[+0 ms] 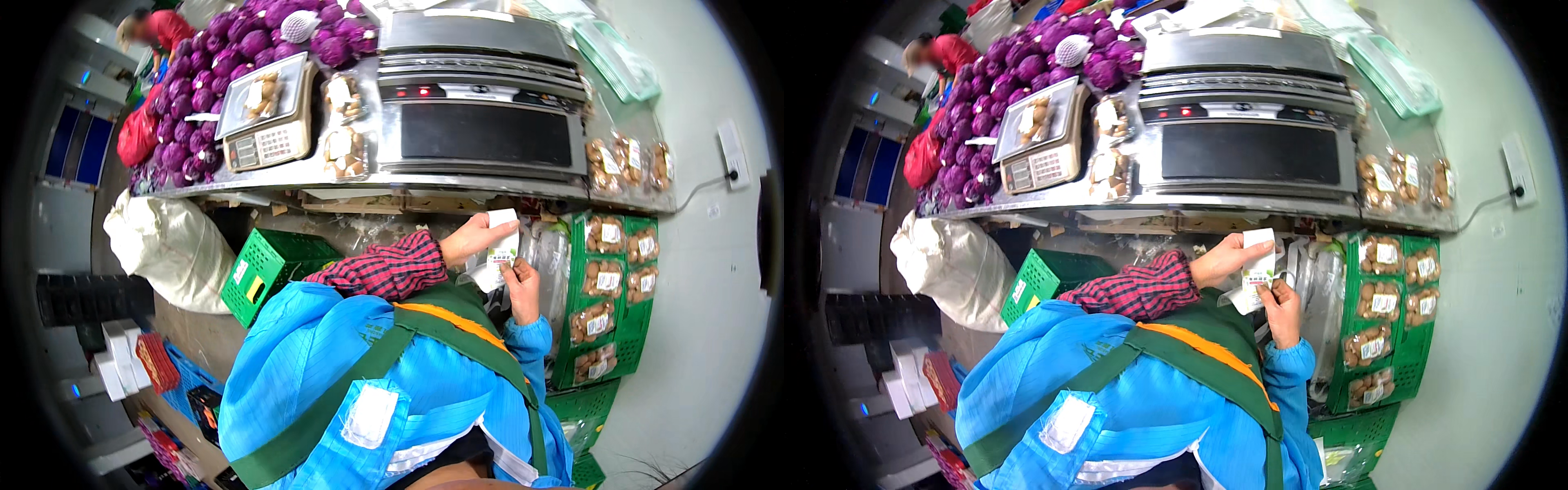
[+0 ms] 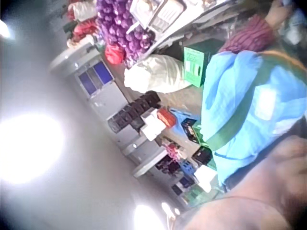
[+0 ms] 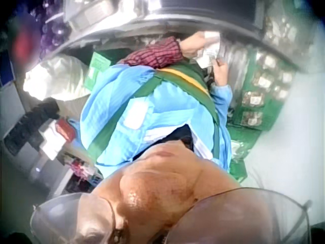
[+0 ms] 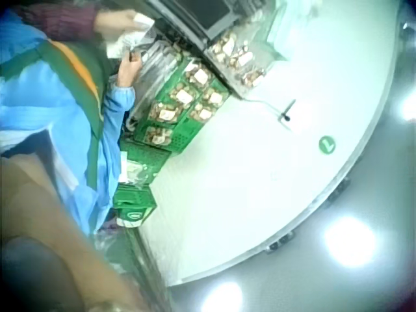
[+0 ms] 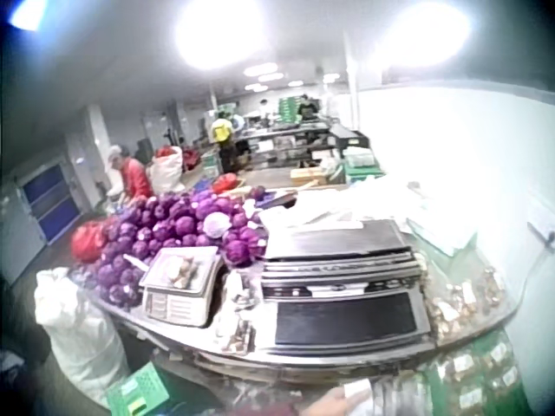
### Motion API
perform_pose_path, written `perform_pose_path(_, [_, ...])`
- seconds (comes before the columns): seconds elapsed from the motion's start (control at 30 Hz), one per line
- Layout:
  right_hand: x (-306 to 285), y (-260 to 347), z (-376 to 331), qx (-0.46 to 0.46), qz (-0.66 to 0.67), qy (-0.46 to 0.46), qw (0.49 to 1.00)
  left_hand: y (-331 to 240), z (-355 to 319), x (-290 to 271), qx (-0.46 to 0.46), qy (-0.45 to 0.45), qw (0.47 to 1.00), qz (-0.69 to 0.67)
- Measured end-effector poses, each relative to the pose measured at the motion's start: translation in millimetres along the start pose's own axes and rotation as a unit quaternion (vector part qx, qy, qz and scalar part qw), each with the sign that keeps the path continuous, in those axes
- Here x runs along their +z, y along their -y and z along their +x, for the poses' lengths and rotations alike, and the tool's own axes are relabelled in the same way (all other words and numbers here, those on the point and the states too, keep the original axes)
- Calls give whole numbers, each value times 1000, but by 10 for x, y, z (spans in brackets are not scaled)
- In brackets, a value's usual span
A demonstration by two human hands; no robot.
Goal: The person places mushrooms into plastic trays, seals them with plastic wrap using a wrapping machine, and then applies adhesive labels to the packaged produce.
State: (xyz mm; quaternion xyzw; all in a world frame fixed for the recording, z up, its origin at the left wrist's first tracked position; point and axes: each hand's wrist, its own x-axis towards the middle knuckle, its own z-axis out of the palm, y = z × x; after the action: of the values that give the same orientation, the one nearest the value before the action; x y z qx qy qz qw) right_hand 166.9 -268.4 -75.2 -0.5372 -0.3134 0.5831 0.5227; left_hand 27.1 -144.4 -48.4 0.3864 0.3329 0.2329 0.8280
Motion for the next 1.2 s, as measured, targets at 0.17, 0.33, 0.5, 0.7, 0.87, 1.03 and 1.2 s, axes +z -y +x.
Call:
perform_pose_path(0.17, [806, 93, 468, 8, -4, 59, 998, -371, -250, -662, 30, -45, 998, -21])
perform_pose_path(0.33, [1449, 49, 742, 26, -127, 145, 981, -900, -354, -1351, 51, -137, 988, -54])
perform_pose_path(0.5, [1679, 54, 868, 43, -137, 154, 978, -1062, -570, -1767, 85, -180, 977, -74])
perform_pose_path(0.7, [1516, 183, 684, 4, -197, 97, 976, -887, -548, -1717, 40, -189, 975, -113])
perform_pose_path(0.87, [1245, -122, 381, -22, -107, -41, 993, -837, -488, -1350, 27, -158, 985, -64])
perform_pose_path(1.03, [877, -124, -14, -73, 49, -222, 971, -761, -519, -889, -19, -103, 994, -34])
perform_pose_path(1.2, [600, -93, -349, -84, 81, -273, 955, -462, -510, -692, -42, -50, 998, -20])
